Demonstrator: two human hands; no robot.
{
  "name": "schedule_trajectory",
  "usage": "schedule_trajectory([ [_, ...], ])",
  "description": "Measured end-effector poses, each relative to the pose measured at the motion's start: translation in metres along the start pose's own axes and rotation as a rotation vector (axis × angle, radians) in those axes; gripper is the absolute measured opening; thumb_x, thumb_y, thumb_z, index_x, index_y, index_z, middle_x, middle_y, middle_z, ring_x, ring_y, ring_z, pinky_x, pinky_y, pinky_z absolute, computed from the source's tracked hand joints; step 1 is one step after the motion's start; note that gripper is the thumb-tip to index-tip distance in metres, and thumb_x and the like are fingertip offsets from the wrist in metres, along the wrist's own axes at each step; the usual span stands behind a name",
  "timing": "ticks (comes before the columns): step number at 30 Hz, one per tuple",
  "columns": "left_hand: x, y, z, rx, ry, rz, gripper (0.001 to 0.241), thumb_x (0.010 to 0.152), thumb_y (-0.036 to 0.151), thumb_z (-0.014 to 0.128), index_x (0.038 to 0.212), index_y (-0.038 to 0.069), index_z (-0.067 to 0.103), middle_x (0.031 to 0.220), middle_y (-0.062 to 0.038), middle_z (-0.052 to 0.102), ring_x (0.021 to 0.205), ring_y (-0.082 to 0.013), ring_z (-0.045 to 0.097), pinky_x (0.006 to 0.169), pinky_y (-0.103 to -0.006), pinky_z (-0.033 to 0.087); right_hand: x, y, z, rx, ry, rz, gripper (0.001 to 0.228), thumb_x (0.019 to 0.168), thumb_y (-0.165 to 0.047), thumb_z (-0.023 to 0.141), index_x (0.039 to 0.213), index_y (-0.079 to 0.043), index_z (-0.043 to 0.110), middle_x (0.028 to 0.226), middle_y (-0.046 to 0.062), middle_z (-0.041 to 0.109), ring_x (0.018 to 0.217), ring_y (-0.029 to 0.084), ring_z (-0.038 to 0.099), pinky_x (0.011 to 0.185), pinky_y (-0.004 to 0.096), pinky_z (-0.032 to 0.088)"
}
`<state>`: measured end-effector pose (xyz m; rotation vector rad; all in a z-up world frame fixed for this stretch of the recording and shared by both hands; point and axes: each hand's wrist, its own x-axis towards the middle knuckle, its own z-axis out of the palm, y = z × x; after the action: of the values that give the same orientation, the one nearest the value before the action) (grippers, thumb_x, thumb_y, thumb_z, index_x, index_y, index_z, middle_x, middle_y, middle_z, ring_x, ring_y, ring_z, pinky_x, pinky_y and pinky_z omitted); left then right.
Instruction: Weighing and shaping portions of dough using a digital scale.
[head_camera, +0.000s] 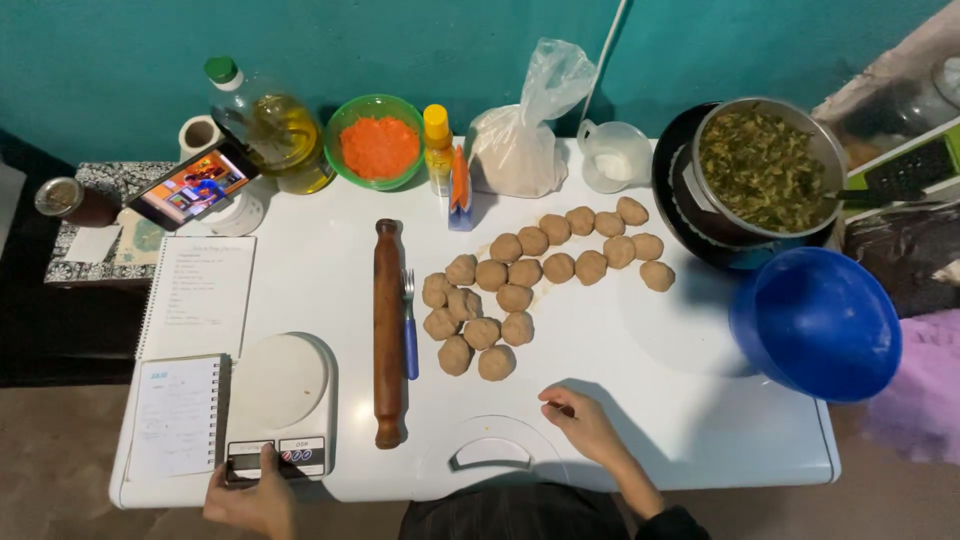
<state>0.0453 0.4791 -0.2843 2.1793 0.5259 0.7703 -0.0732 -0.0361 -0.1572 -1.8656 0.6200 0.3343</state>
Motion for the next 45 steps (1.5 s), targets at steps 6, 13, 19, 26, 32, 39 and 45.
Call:
schedule_trajectory([
  [6,0.003,0.069,-0.007,0.329,-0.046,-0.093,0.063,0.088,0.007,0.092,0.134,-0.009,0.052,0.139,-0.025,0.040,0.128,-0.0424,0.043,0.111,-0.0554,0.038,-0.007,-0.005,-0.006,-0.010,-0.001,-0.015,0.028,0.092,-0.023,0.070,0.115,-0.006,0.072,0.094,0.004,0.077,0.081,0.013,0.069,0.077,0.029,0.057],
  [13,-0.033,0.227,0.039,0.110,-0.307,0.245,0.042,0.102,0.016,0.067,0.136,-0.006,0.053,0.143,-0.028,0.042,0.139,-0.0436,0.040,0.120,-0.0571,0.030,-0.020,0.009,-0.026,-0.066,-0.005,0.043,0.031,0.093,-0.025,0.069,0.118,-0.007,0.070,0.099,0.005,0.077,0.084,0.014,0.069,0.079,0.030,0.057],
  [19,-0.079,0.327,0.123,-0.046,-0.601,0.615,0.050,0.098,0.017,0.062,0.142,-0.006,0.052,0.147,-0.025,0.053,0.138,-0.0433,0.048,0.115,-0.0567,0.031,-0.034,0.017,-0.052,-0.086,-0.084,0.051,0.033,0.092,-0.026,0.071,0.119,-0.008,0.069,0.103,0.006,0.078,0.088,0.015,0.071,0.082,0.031,0.058],
  [26,-0.111,0.351,0.163,-0.135,-0.812,0.419,0.043,0.089,0.002,0.065,0.131,0.009,0.063,0.133,-0.009,0.066,0.125,-0.0321,0.060,0.110,-0.0431,0.045,-0.031,0.026,-0.090,-0.141,-0.061,0.056,0.033,0.090,-0.026,0.072,0.119,-0.009,0.070,0.102,0.005,0.078,0.086,0.014,0.073,0.080,0.030,0.059],
  [32,-0.108,0.340,0.165,-0.149,-0.670,0.583,0.051,0.078,-0.009,0.060,0.125,0.009,0.069,0.139,-0.009,0.064,0.135,-0.0323,0.056,0.114,-0.0403,0.041,-0.011,0.007,-0.100,-0.160,-0.125,0.049,0.033,0.092,-0.027,0.071,0.119,-0.009,0.070,0.103,0.005,0.078,0.088,0.015,0.072,0.081,0.030,0.058],
  [39,-0.116,0.371,0.150,0.046,-0.793,0.691,0.064,0.102,0.038,0.051,0.158,0.010,0.038,0.163,-0.012,0.036,0.153,-0.0309,0.027,0.123,-0.0603,0.012,0.003,-0.012,-0.089,-0.210,-0.227,-0.028,0.031,0.093,-0.027,0.069,0.119,-0.009,0.070,0.103,0.005,0.077,0.088,0.015,0.071,0.081,0.031,0.057],
  [45,-0.131,0.339,0.180,0.409,-0.909,0.739,0.075,0.097,0.065,0.036,0.159,0.022,0.028,0.169,-0.006,0.016,0.155,-0.0299,0.012,0.117,-0.0671,-0.001,0.017,0.014,-0.097,-0.118,-0.105,-0.152,0.026,0.090,-0.021,0.072,0.113,-0.007,0.073,0.098,0.007,0.078,0.085,0.018,0.074,0.078,0.032,0.058],
])
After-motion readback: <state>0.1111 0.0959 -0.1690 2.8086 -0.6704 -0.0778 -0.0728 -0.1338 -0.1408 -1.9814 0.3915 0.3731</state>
